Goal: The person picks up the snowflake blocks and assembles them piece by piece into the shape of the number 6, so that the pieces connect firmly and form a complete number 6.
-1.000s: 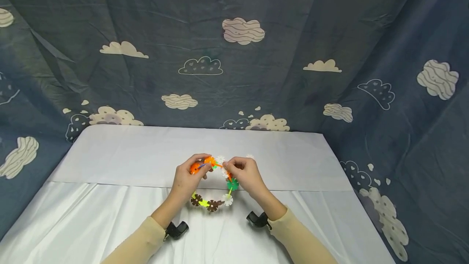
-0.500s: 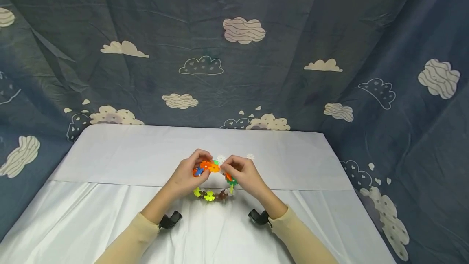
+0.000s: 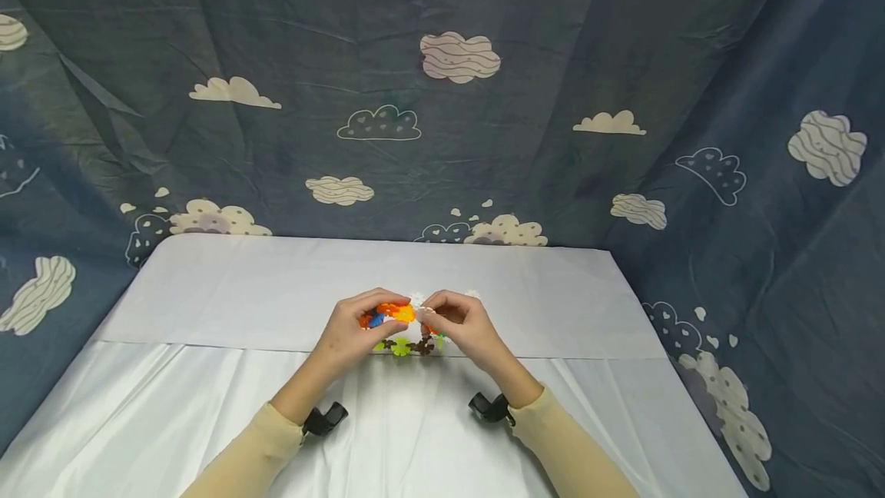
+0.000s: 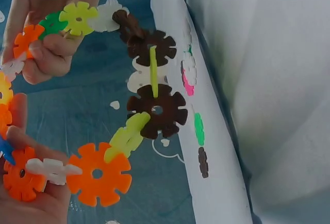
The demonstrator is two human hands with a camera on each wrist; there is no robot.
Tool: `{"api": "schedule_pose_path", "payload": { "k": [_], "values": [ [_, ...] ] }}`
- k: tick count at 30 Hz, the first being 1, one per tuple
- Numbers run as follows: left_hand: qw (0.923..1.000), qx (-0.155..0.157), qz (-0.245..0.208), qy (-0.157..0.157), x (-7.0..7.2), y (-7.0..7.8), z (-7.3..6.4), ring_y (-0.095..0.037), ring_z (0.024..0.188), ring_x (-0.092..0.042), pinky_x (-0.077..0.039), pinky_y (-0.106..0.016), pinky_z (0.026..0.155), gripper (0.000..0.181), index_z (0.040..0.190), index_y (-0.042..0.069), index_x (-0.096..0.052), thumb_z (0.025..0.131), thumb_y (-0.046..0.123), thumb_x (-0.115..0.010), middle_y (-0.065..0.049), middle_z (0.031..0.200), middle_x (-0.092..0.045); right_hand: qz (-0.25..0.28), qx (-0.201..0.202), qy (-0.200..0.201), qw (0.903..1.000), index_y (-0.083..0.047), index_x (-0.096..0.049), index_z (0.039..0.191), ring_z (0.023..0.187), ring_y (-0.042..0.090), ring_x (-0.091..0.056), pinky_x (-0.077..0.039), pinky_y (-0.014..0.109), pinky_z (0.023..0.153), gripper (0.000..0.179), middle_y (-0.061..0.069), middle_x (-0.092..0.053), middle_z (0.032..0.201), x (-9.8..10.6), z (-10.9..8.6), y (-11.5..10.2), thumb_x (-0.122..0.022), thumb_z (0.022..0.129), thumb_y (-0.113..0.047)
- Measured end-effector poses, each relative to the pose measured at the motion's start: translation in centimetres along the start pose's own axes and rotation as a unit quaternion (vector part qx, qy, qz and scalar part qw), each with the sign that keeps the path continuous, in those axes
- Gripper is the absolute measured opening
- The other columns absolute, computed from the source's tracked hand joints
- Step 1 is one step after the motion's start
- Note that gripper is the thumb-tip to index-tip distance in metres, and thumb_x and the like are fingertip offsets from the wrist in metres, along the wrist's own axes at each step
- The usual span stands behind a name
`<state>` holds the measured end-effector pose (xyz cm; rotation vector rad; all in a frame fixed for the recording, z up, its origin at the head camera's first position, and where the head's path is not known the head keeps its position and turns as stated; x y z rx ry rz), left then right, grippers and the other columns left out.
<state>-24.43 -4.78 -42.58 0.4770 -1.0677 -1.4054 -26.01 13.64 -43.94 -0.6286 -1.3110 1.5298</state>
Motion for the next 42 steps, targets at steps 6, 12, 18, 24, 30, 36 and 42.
{"api": "schedule_pose_path", "payload": {
  "k": [6,12,18,24,30,36,42],
  "values": [
    [0.9996,0.024,-0.001,0.016,0.3,-0.3,0.0,-0.007,0.090,-0.070,-0.060,-0.019,0.078,0.028,0.118,0.011,-0.080,0.090,0.010,-0.085,-0.006,0.115,-0.080,-0.019,0.065,0.002,0.9977,0.005,-0.072,0.095,0.078,0.028,-0.073,-0.062,0.025,0.071,0.008,0.028,-0.072,0.096,0.2,0.0,-0.7,-0.072,0.099,-0.001],
    [0.9985,0.052,-0.018,0.006,-0.1,-0.8,-0.1,-0.008,0.092,-0.072,-0.061,-0.021,0.079,0.028,0.119,0.011,-0.080,0.091,0.012,-0.084,-0.008,0.117,-0.080,-0.022,0.054,0.012,0.9982,0.002,-0.074,0.092,0.080,0.014,-0.072,-0.062,0.024,0.073,0.008,0.023,-0.075,0.096,-0.1,0.0,-0.8,-0.072,0.099,-0.001],
    [0.9856,0.166,-0.031,0.001,-0.7,-2.3,-0.7,-0.010,0.089,-0.067,-0.054,-0.020,0.070,0.027,0.115,0.019,-0.084,0.089,0.022,-0.087,-0.005,0.117,-0.081,-0.010,0.013,0.016,0.9997,0.004,-0.075,0.091,0.078,0.011,-0.073,-0.063,0.026,0.074,0.011,0.028,-0.073,0.094,-0.5,-0.2,0.1,-0.072,0.099,-0.002],
    [0.9753,0.219,-0.013,-0.026,-0.5,-3.5,-0.7,-0.020,0.101,-0.063,-0.052,-0.028,0.078,0.033,0.124,0.027,-0.080,0.092,0.033,-0.084,0.000,0.124,-0.079,-0.002,-0.065,0.029,0.9975,0.000,-0.074,0.095,0.076,0.013,-0.074,-0.065,0.036,0.077,0.016,0.013,-0.077,0.089,-0.5,-0.1,1.2,-0.073,0.101,-0.015],
    [0.9687,0.231,-0.091,0.008,1.1,-5.7,-0.5,-0.028,0.119,-0.068,-0.060,-0.035,0.092,0.044,0.149,0.018,-0.060,0.113,0.042,-0.051,-0.012,0.140,-0.069,0.131,-0.150,0.097,0.9752,-0.005,-0.064,0.086,0.071,0.012,-0.074,-0.066,0.032,0.076,0.016,-0.001,-0.073,0.078,0.2,0.1,3.3,-0.068,0.102,-0.009],
    [0.9515,0.275,-0.136,-0.022,-0.1,-8.2,-1.5,-0.021,0.099,-0.077,-0.057,-0.025,0.089,0.052,0.156,0.015,-0.048,0.109,0.033,-0.063,-0.020,0.136,-0.069,0.183,-0.189,0.140,0.9546,-0.009,-0.057,0.081,0.068,0.010,-0.072,-0.066,0.029,0.072,0.022,0.000,-0.070,0.078,1.0,0.1,5.1,-0.063,0.101,-0.003],
    [0.9394,0.310,-0.145,0.006,-0.9,-9.1,-2.1,-0.016,0.074,-0.069,-0.057,-0.024,0.073,0.030,0.134,0.005,-0.063,0.108,0.021,-0.062,-0.022,0.114,-0.074,0.093,-0.199,0.114,0.9690,-0.003,-0.067,0.087,0.079,0.010,-0.072,-0.066,0.032,0.077,0.022,0.002,-0.074,0.086,2.4,0.5,6.3,-0.066,0.104,-0.017]
  ]
}}
Point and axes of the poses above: each hand's wrist, its own z-axis towards the middle knuckle, its own x-axis out of the back of the hand, y = z × x, the point moved 7 cm from there along z, towards the middle knuckle
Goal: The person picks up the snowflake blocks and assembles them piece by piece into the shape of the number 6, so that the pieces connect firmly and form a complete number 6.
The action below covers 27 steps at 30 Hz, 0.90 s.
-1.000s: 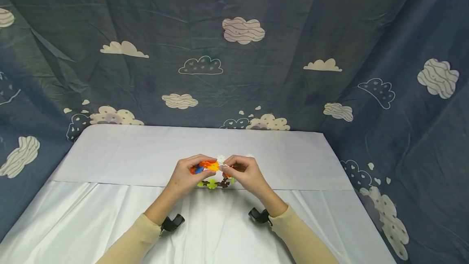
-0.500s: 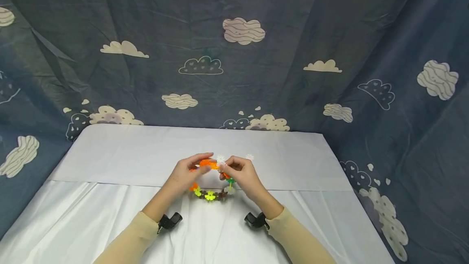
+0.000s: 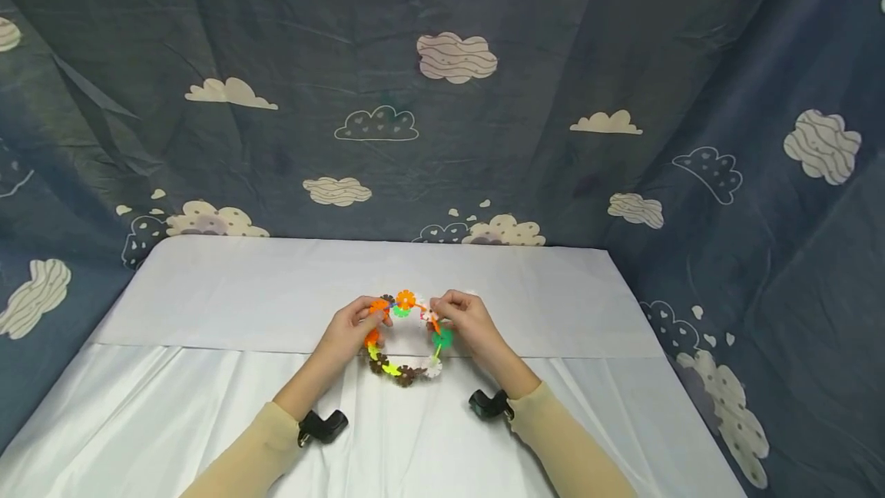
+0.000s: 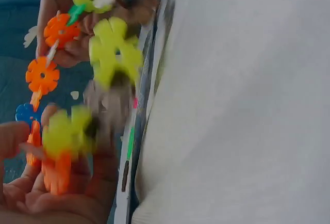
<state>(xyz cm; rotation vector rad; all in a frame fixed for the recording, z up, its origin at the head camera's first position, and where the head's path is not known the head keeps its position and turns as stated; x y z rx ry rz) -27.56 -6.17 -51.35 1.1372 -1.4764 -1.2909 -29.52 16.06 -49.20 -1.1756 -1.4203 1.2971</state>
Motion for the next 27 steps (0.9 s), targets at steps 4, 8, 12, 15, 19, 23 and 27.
{"api": "schedule_pose_path", "payload": {
  "k": [4,8,12,15,19,23,27],
  "values": [
    [0.9996,0.023,-0.014,0.013,0.3,-0.7,0.2,-0.013,0.065,-0.058,-0.054,-0.024,0.064,0.027,0.129,-0.001,-0.066,0.109,0.016,-0.057,-0.014,0.092,-0.070,-0.094,0.002,0.034,0.9950,0.004,-0.072,0.106,0.079,0.016,-0.071,-0.065,0.034,0.075,0.036,0.010,-0.077,0.094,3.2,1.1,0.2,-0.063,0.108,-0.031],
    [0.9994,0.025,0.022,-0.006,0.3,-1.1,0.3,-0.017,0.075,-0.058,-0.050,-0.021,0.062,0.036,0.138,0.008,-0.066,0.104,0.016,-0.066,-0.007,0.099,-0.069,-0.251,0.004,0.096,0.9631,-0.002,-0.075,0.112,0.069,0.014,-0.064,-0.055,0.026,0.062,0.027,0.009,-0.075,0.088,6.0,1.8,0.4,-0.068,0.104,-0.026],
    [0.9930,-0.004,0.118,-0.001,0.3,-0.7,0.2,-0.030,0.103,-0.064,-0.056,-0.028,0.074,0.048,0.140,0.016,-0.060,0.096,0.018,-0.078,-0.018,0.139,-0.066,-0.407,0.015,0.064,0.9112,-0.010,-0.076,0.121,0.065,0.013,-0.058,-0.047,0.026,0.058,0.029,0.005,-0.072,0.087,5.3,2.5,0.5,-0.074,0.099,-0.029],
    [0.9838,-0.035,0.174,0.021,0.5,-0.1,0.0,-0.030,0.115,-0.065,-0.057,-0.037,0.087,0.042,0.130,0.016,-0.060,0.094,0.021,-0.081,-0.019,0.142,-0.065,-0.477,0.025,0.015,0.8785,-0.015,-0.075,0.129,0.070,0.015,-0.057,-0.044,0.028,0.065,0.036,0.003,-0.070,0.088,3.7,3.1,0.5,-0.077,0.098,-0.034],
    [0.9810,-0.055,0.185,0.020,0.4,0.2,-0.3,-0.024,0.086,-0.070,-0.059,-0.033,0.073,0.036,0.126,0.020,-0.068,0.093,0.022,-0.083,-0.011,0.129,-0.070,-0.534,0.028,-0.008,0.8449,-0.019,-0.077,0.124,0.076,0.017,-0.053,-0.040,0.031,0.071,0.033,0.000,-0.065,0.084,2.6,3.9,0.5,-0.080,0.095,-0.033],
    [0.9789,-0.080,0.188,-0.002,-0.4,0.7,-0.7,-0.022,0.081,-0.071,-0.061,-0.034,0.072,0.037,0.129,0.026,-0.074,0.094,0.020,-0.083,-0.007,0.128,-0.073,-0.504,0.005,0.001,0.8634,-0.014,-0.075,0.105,0.075,0.016,-0.052,-0.039,0.030,0.070,0.021,0.000,-0.061,0.081,2.9,4.2,0.9,-0.085,0.092,-0.026],
    [0.9664,-0.116,0.229,-0.010,-1.3,1.6,-1.1,-0.027,0.123,-0.069,-0.055,-0.050,0.108,0.038,0.129,0.024,-0.075,0.093,0.022,-0.083,-0.001,0.133,-0.074,-0.404,0.007,0.024,0.9143,-0.010,-0.072,0.094,0.072,0.013,-0.051,-0.041,0.025,0.067,0.014,0.000,-0.065,0.082,3.8,3.5,0.9,-0.082,0.093,-0.020]
  ]
}}
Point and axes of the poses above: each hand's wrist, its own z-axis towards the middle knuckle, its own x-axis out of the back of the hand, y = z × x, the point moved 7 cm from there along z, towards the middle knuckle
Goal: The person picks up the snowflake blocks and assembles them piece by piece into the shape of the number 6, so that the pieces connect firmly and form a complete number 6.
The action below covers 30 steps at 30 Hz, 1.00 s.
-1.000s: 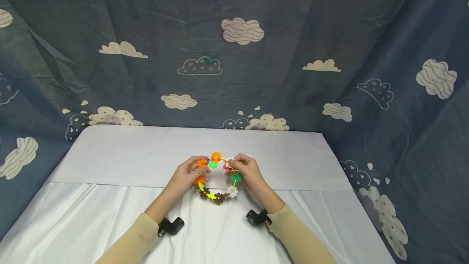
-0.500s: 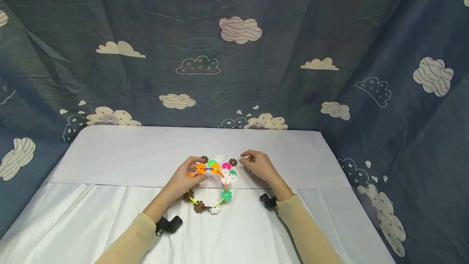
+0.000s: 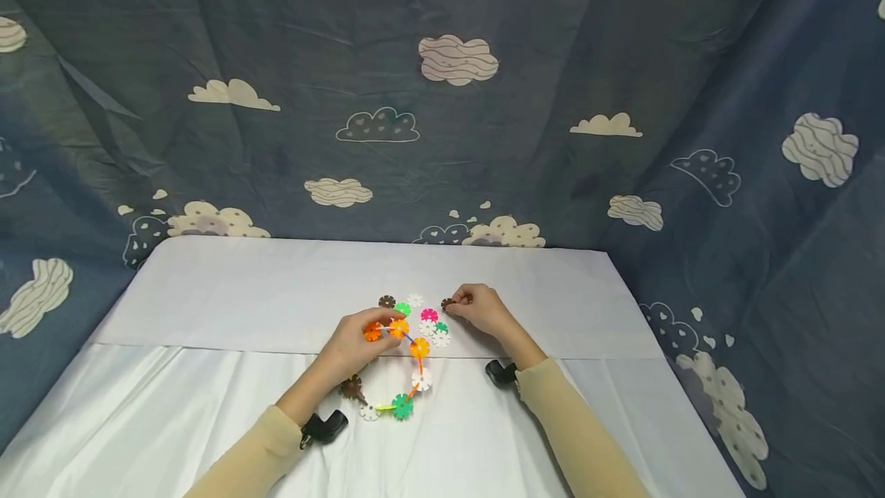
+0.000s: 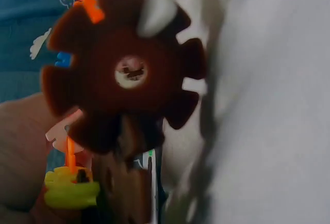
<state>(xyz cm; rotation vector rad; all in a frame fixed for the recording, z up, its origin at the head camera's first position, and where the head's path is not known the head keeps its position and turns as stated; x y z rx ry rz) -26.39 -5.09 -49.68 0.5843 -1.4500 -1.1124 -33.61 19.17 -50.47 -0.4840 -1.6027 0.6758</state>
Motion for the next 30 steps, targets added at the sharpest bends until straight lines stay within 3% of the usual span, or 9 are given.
{"api": "schedule_pose_path", "payload": {
  "k": [1,3,6,9,13,23,30],
  "values": [
    [0.9999,-0.008,0.010,-0.003,-0.2,0.2,0.0,-0.027,0.128,-0.067,-0.052,-0.053,0.112,0.039,0.130,0.023,-0.074,0.092,0.023,-0.084,-0.001,0.132,-0.075,0.029,0.005,0.003,0.9996,-0.010,-0.073,0.094,0.071,0.013,-0.052,-0.042,0.025,0.065,0.012,0.002,-0.068,0.083,0.1,-0.4,0.0,-0.080,0.094,-0.019],
    [0.9994,-0.019,0.027,-0.005,-0.5,0.5,0.0,-0.028,0.124,-0.069,-0.053,-0.054,0.109,0.040,0.129,0.021,-0.074,0.091,0.023,-0.085,-0.001,0.128,-0.076,0.077,0.029,-0.001,0.9966,-0.009,-0.077,0.097,0.066,0.013,-0.053,-0.045,0.024,0.060,0.009,0.005,-0.071,0.082,0.2,-1.5,-0.4,-0.078,0.097,-0.018],
    [0.9987,-0.029,0.042,0.007,-0.7,0.9,-0.1,-0.025,0.115,-0.072,-0.056,-0.050,0.103,0.040,0.127,0.020,-0.075,0.089,0.023,-0.087,0.000,0.122,-0.078,0.107,0.079,-0.018,0.9910,-0.009,-0.080,0.101,0.065,0.011,-0.057,-0.047,0.023,0.053,0.009,0.007,-0.074,0.082,-0.1,-3.4,-1.8,-0.076,0.098,-0.016],
    [0.9985,-0.031,0.039,0.022,-0.6,1.0,-0.2,-0.022,0.115,-0.073,-0.056,-0.048,0.103,0.037,0.124,0.020,-0.077,0.089,0.025,-0.088,0.004,0.120,-0.079,0.093,0.146,-0.022,0.9847,-0.010,-0.081,0.099,0.065,0.008,-0.059,-0.049,0.021,0.052,0.007,0.005,-0.078,0.085,-0.5,-4.9,-3.5,-0.077,0.097,-0.014],
    [0.9989,-0.023,0.028,0.029,-0.6,1.0,-0.4,-0.021,0.118,-0.072,-0.056,-0.048,0.105,0.035,0.121,0.023,-0.078,0.088,0.029,-0.089,0.006,0.119,-0.079,0.071,0.199,-0.014,0.9773,-0.012,-0.082,0.096,0.063,0.004,-0.058,-0.052,0.021,0.056,0.005,0.002,-0.081,0.089,-0.9,-5.9,-4.9,-0.078,0.095,-0.010],
    [0.9993,-0.007,0.003,0.035,-0.6,0.7,-0.4,-0.021,0.121,-0.072,-0.054,-0.049,0.109,0.033,0.116,0.029,-0.081,0.085,0.031,-0.091,0.009,0.115,-0.081,0.056,0.248,-0.011,0.9672,-0.012,-0.083,0.097,0.065,0.004,-0.058,-0.055,0.023,0.061,0.009,0.002,-0.081,0.088,-1.4,-6.6,-6.2,-0.077,0.094,-0.006],
    [0.9993,0.000,-0.028,0.027,-1.3,0.4,-0.3,-0.023,0.124,-0.070,-0.051,-0.051,0.112,0.037,0.116,0.021,-0.081,0.084,0.036,-0.091,0.008,0.114,-0.081,0.059,0.279,0.003,0.9584,-0.006,-0.083,0.096,0.079,0.007,-0.074,-0.062,0.021,0.074,0.005,0.007,-0.082,0.091,-1.8,-6.9,-6.5,-0.079,0.094,-0.004]
  ]
}}
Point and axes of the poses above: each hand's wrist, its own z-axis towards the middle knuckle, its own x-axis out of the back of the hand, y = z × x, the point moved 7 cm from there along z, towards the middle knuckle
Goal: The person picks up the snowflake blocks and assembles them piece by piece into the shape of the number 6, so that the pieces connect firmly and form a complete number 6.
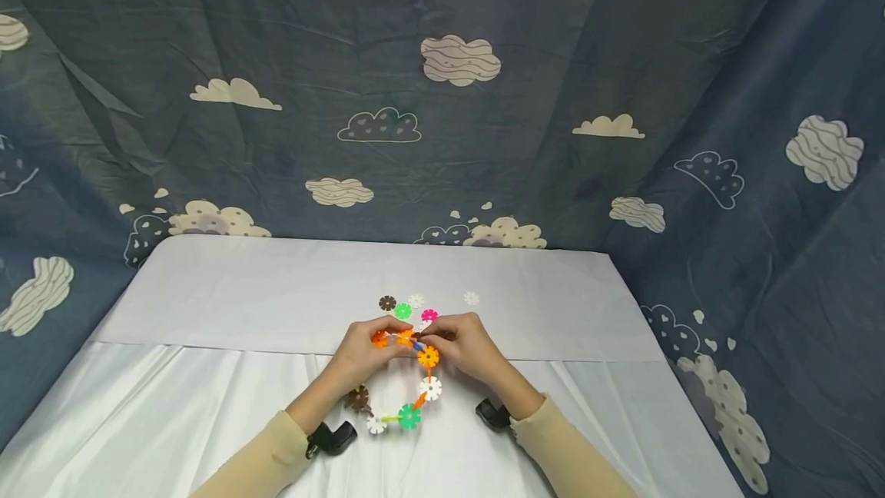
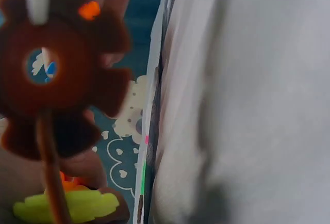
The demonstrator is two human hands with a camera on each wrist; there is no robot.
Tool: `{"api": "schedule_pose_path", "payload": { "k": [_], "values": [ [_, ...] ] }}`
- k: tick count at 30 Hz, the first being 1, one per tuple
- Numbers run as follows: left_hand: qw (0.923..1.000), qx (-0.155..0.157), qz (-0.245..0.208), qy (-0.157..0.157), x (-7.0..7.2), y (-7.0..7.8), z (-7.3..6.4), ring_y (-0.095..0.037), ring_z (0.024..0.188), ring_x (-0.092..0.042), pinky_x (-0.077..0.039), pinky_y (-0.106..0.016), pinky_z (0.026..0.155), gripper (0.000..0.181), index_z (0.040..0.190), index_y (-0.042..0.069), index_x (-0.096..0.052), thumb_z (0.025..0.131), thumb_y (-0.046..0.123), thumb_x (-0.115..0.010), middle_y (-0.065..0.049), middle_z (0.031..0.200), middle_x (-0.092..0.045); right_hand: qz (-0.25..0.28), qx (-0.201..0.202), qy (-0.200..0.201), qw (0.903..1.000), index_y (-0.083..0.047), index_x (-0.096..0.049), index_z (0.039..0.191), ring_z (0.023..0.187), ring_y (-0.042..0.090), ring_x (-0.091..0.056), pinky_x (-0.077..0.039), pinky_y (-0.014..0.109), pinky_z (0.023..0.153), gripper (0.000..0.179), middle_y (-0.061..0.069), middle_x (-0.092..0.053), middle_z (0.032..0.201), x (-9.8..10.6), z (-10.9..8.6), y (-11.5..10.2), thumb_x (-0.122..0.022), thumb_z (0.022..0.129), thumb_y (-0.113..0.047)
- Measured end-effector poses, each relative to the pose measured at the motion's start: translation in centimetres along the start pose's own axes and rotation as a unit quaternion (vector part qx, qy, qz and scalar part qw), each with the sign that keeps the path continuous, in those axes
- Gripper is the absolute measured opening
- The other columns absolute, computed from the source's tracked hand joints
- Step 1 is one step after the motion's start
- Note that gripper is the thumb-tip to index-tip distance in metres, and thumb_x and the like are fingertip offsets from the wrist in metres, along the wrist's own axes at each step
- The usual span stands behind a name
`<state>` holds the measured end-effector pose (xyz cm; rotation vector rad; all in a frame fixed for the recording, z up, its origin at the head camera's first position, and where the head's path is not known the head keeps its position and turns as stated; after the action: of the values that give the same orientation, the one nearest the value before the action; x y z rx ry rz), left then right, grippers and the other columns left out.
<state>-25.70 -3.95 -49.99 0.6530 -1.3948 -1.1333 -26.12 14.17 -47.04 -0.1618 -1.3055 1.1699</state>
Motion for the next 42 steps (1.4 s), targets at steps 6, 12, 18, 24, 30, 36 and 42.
{"api": "schedule_pose_path", "payload": {
  "k": [6,12,18,24,30,36,42],
  "values": [
    [0.9998,0.005,0.019,-0.002,0.2,0.2,0.1,-0.022,0.118,-0.071,-0.053,-0.047,0.107,0.034,0.115,0.027,-0.079,0.084,0.035,-0.091,0.004,0.116,-0.080,0.004,-0.034,-0.020,0.9992,-0.006,-0.082,0.112,0.076,0.006,-0.070,-0.060,0.020,0.070,0.018,0.007,-0.082,0.094,0.4,0.3,1.0,-0.080,0.095,-0.011],
    [0.9976,0.011,0.068,0.003,1.6,0.0,0.4,-0.023,0.104,-0.073,-0.058,-0.044,0.090,0.030,0.114,0.027,-0.070,0.089,0.023,-0.087,-0.005,0.108,-0.079,-0.047,-0.168,-0.004,0.9846,-0.009,-0.076,0.125,0.063,0.010,-0.059,-0.049,0.022,0.056,0.034,0.000,-0.073,0.081,2.8,0.2,4.5,-0.082,0.094,-0.020],
    [0.9903,-0.014,0.136,-0.022,2.0,0.3,0.6,-0.015,0.073,-0.058,-0.048,-0.032,0.067,0.036,0.126,0.024,-0.067,0.093,0.023,-0.082,-0.006,0.088,-0.073,-0.166,-0.211,-0.059,0.9615,-0.014,-0.076,0.115,0.063,0.010,-0.049,-0.038,0.023,0.058,0.036,-0.004,-0.059,0.074,1.3,-0.2,4.9,-0.087,0.089,-0.037],
    [0.9867,-0.027,0.158,-0.023,1.7,0.6,0.7,-0.012,0.071,-0.046,-0.043,-0.031,0.071,0.037,0.128,0.028,-0.071,0.093,0.032,-0.083,-0.002,0.112,-0.079,-0.193,-0.220,-0.044,0.9551,-0.011,-0.070,0.090,0.063,0.011,-0.046,-0.035,0.024,0.058,0.026,-0.005,-0.052,0.068,1.1,-0.3,4.9,-0.089,0.088,-0.029],
    [0.9766,-0.064,0.205,0.006,1.5,1.7,0.3,-0.017,0.097,-0.071,-0.057,-0.041,0.088,0.030,0.116,0.029,-0.076,0.089,0.032,-0.087,0.004,0.122,-0.079,-0.137,-0.222,0.011,0.9655,-0.011,-0.076,0.090,0.067,0.011,-0.046,-0.036,0.024,0.061,0.014,-0.003,-0.055,0.069,2.2,-0.1,5.2,-0.079,0.097,-0.022],
    [0.9703,-0.155,0.182,0.033,1.5,3.1,-0.2,-0.016,0.102,-0.076,-0.062,-0.038,0.091,0.026,0.109,0.026,-0.078,0.086,0.024,-0.090,0.007,0.113,-0.080,0.095,-0.197,-0.060,0.9738,0.001,-0.072,0.101,0.058,0.012,-0.047,-0.039,0.022,0.054,0.026,-0.001,-0.056,0.067,1.1,0.2,2.8,-0.063,0.107,-0.022],
    [0.9646,-0.230,0.124,0.040,1.7,4.0,-0.5,-0.013,0.104,-0.077,-0.063,-0.032,0.093,0.026,0.110,0.021,-0.079,0.087,0.015,-0.088,0.007,0.110,-0.080,0.178,-0.191,-0.047,0.9641,-0.002,-0.070,0.125,0.055,0.009,-0.047,-0.040,0.020,0.052,0.025,-0.001,-0.060,0.070,0.9,0.2,1.2,-0.067,0.105,-0.017]
  ]
}}
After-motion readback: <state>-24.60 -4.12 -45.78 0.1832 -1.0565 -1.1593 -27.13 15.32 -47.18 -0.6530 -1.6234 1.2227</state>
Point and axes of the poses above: each hand's wrist, its own z-axis towards the middle knuckle, its own x-axis out of the back of the hand, y = z × x, the point moved 7 cm from there along z, towards the middle knuckle
